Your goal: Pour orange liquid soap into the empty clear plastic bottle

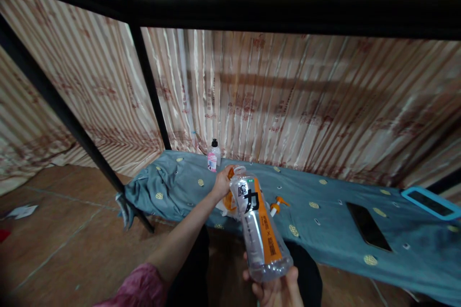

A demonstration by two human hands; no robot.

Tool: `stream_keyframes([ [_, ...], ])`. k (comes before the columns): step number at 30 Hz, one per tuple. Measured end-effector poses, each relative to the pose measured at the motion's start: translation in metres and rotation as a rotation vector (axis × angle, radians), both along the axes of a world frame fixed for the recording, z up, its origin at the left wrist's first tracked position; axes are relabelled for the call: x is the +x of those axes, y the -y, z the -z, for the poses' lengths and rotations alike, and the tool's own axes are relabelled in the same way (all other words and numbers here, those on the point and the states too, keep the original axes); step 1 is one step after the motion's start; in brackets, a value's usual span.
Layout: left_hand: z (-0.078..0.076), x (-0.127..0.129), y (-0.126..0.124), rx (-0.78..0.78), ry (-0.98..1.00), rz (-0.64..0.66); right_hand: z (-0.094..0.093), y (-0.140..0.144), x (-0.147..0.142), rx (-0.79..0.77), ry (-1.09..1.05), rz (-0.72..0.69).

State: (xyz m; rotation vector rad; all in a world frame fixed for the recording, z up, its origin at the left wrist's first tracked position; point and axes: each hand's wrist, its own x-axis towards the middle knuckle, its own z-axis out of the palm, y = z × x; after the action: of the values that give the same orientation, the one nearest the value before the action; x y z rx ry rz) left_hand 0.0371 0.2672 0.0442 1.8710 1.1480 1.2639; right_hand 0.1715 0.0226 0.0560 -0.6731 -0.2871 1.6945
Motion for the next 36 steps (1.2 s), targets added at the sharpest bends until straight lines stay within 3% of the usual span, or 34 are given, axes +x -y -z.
stream_keyframes([
  [11, 0.004, 0.0, -0.006, -0.021, -0.013, 0.003, -0.008, 0.001, 0.003, 0.016, 0.02, 0.005],
  [16, -0.002, -0.001, -0.007, -0.079, 0.021, 0.047, -0.009, 0.001, 0.004, 0.0, 0.013, 0.011],
  [24, -0.013, -0.006, -0.009, -0.05, -0.106, 0.073, -0.01, 0.0, 0.006, 0.023, 0.004, 0.004],
  [36, -0.014, -0.004, -0.01, -0.063, -0.163, 0.049, -0.004, -0.003, 0.009, 0.052, 0.026, 0.004],
])
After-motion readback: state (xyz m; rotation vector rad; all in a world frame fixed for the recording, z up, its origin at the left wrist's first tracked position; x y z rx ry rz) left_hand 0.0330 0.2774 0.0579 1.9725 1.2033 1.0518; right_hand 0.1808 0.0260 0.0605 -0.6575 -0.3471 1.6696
